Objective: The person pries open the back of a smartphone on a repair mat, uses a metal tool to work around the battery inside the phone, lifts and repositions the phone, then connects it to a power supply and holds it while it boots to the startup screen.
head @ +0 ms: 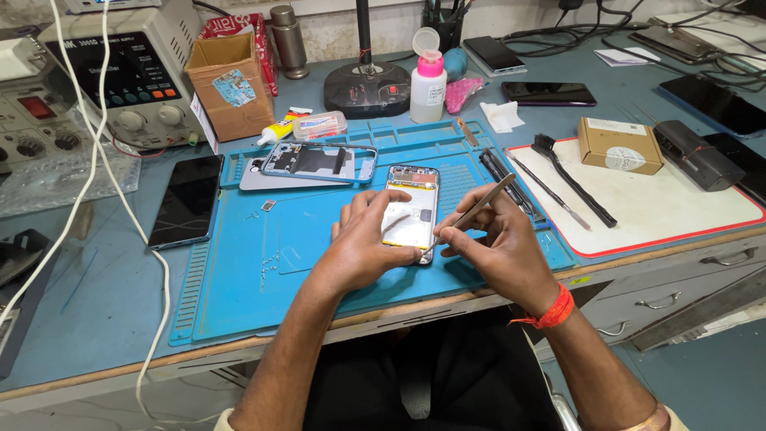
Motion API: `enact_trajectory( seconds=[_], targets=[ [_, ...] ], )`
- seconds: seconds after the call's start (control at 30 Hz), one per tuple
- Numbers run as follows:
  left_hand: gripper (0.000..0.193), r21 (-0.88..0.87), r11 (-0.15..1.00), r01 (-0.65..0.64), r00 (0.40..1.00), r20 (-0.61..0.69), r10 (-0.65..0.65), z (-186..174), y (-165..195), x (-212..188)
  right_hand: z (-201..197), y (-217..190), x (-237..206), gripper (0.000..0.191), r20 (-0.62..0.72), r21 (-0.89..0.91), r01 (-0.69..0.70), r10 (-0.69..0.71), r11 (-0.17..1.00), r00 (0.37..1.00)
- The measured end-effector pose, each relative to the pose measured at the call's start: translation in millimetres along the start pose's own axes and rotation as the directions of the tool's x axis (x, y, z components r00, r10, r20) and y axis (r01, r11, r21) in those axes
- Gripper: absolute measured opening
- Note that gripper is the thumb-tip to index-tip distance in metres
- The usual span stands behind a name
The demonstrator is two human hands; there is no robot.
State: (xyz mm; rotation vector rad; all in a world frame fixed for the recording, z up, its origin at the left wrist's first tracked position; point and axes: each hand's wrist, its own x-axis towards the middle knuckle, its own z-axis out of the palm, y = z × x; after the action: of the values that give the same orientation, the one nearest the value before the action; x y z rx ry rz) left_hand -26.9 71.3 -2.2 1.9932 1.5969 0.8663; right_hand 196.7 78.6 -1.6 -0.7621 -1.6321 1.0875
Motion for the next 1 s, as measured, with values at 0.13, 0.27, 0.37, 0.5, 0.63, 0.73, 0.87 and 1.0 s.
enact_trajectory(
  seconds=[0.13,0.27,0.37,0.5,0.63,0.73,0.87,1.0],
  targets=[
    [0.084,-0.005,1.000,0.007,1.000,0.008,-0.007,-0.5,0.2,0.6,0.6,0.0,0.0,0.032,-0.009,-0.002,-0.007,0.007,1.000,1.000],
    [0.084,-0.012,1.000,0.008,1.000,0.011,-0.008,-0.5,0.9,1.5,0.1,0.6,0.4,0.032,0.009,-0.001,0.009,-0.009,1.000,1.000],
    [0.085,-0.018,1.000,0.021,1.000,0.023,-0.020,-0.9,1.2,2.1,-0.7,1.2,-0.3,0.032,0.016,0.000,0.011,-0.011,1.000,1.000],
    [0.085,-0.031,0.999,0.032,0.998,0.049,-0.030,-3.3,0.9,2.2,-0.1,2.6,0.0,0.032,0.015,0.006,0.008,-0.009,1.000,1.000],
    [0.086,-0.026,0.999,0.036,0.998,0.055,-0.035,-4.4,1.3,1.8,0.4,2.9,0.0,0.031,0.015,0.004,0.015,-0.015,1.000,1.000],
    [0.085,-0.019,0.999,0.039,0.998,0.051,-0.038,-3.7,1.5,1.6,1.3,2.1,-0.4,0.031,0.011,0.010,0.015,-0.016,1.000,1.000],
    [0.087,-0.006,0.999,0.044,0.998,0.043,-0.044,-1.6,2.0,3.9,2.2,-0.1,0.0,0.031,-0.012,0.002,0.011,-0.011,1.000,1.000],
    [0.087,0.006,0.999,0.050,0.998,0.045,-0.050,-0.6,2.1,5.2,2.5,-3.0,-0.2,0.027,-0.034,-0.018,0.016,-0.016,1.000,0.999]
  ],
)
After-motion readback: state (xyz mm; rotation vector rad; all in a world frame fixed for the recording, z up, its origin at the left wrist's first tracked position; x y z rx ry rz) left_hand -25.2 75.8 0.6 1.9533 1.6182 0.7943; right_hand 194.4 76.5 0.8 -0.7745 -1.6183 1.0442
